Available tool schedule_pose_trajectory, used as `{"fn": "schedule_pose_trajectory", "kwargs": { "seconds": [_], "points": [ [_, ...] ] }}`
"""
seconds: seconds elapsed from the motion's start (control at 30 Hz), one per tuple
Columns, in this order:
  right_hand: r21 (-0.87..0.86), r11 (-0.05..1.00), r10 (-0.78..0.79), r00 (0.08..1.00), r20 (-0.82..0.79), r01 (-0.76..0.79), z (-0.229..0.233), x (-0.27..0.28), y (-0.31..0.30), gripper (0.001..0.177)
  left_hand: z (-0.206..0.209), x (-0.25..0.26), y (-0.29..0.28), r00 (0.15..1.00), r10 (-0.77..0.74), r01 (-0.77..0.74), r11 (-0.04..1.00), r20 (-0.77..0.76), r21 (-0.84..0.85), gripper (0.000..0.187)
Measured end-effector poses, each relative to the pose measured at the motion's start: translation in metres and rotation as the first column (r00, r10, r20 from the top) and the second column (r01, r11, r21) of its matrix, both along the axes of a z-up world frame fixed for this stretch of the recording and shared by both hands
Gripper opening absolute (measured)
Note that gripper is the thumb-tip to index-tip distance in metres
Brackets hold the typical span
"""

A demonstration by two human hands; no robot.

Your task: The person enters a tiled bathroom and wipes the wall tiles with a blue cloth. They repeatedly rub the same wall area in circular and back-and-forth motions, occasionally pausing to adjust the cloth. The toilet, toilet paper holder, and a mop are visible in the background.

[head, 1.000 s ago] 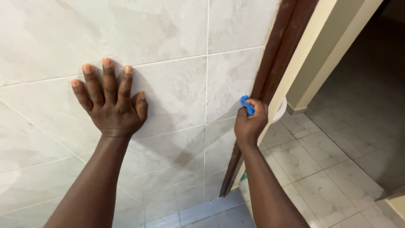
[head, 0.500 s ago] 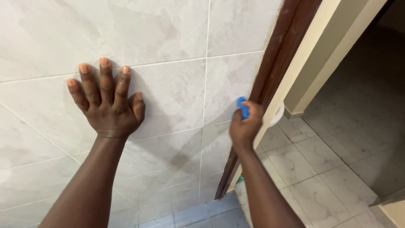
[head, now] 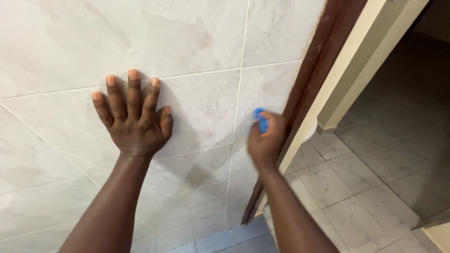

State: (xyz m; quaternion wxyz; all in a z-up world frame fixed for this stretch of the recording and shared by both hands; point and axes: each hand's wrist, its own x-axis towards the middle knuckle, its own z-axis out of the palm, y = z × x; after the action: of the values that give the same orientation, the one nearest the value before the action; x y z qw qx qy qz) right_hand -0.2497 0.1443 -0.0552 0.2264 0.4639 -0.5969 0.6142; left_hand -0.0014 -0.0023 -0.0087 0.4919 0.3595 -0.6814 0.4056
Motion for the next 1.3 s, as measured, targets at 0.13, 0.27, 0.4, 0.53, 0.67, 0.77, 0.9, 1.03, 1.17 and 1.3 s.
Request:
{"fn": "schedule_pose_trajectory", "kwargs": {
  "seconds": [0.13, 0.27, 0.4, 0.53, 0.67, 0.77, 0.9, 1.03, 1.17, 1.3],
  "points": [
    [0.013, 0.987, -0.163, 0.979, 0.121, 0.162, 0.023, -0.022, 0.007, 0.022, 0.002, 0.001, 0.0, 1.0, -0.02, 0.019, 1.0, -0.005, -0.015, 0.056],
    [0.025, 0.992, -0.124, 0.982, 0.143, 0.122, 0.015, 0.019, -0.009, 0.028, 0.001, -0.001, 0.002, 0.999, -0.032, 0.032, 0.999, -0.002, 0.001, 0.055],
    [0.025, 0.986, 0.165, 0.982, -0.09, -0.164, 0.022, 0.091, -0.01, 0.032, 0.004, 0.006, 0.006, 0.999, -0.035, 0.034, 0.999, 0.027, 0.019, 0.054],
    [0.011, 0.994, 0.11, 0.991, -0.07, -0.109, 0.018, 0.061, -0.018, 0.027, 0.004, 0.009, 0.007, 0.998, -0.056, 0.056, 0.998, 0.029, 0.029, 0.054],
    [0.012, 0.992, -0.128, 0.987, 0.098, 0.127, 0.032, 0.015, -0.003, 0.023, 0.006, 0.008, 0.008, 0.994, -0.112, 0.112, 0.993, 0.005, 0.026, 0.051],
    [0.044, 0.974, -0.225, 0.947, 0.229, 0.22, 0.036, 0.006, 0.006, 0.02, 0.003, 0.007, 0.008, 0.994, -0.107, 0.107, 0.994, 0.004, 0.031, 0.051],
    [0.046, 0.992, -0.119, 0.988, 0.096, 0.115, 0.02, 0.03, -0.005, 0.028, 0.002, 0.007, 0.008, 0.995, -0.101, 0.101, 0.994, 0.0, 0.043, 0.051],
    [0.06, 0.993, 0.103, 0.992, -0.067, -0.099, 0.023, 0.069, -0.012, 0.025, 0.003, 0.007, 0.007, 0.995, -0.101, 0.101, 0.995, -0.001, -0.005, 0.052],
    [0.049, 0.988, 0.15, 0.987, -0.059, -0.147, 0.027, 0.048, -0.009, 0.03, 0.002, 0.005, 0.009, 0.995, -0.098, 0.098, 0.995, 0.0, 0.009, 0.052],
    [0.037, 0.995, -0.092, 0.996, 0.023, 0.091, 0.041, -0.005, 0.012, 0.031, 0.001, 0.002, 0.008, 0.996, -0.083, 0.083, 0.997, -0.012, -0.011, 0.055]
  ]
}}
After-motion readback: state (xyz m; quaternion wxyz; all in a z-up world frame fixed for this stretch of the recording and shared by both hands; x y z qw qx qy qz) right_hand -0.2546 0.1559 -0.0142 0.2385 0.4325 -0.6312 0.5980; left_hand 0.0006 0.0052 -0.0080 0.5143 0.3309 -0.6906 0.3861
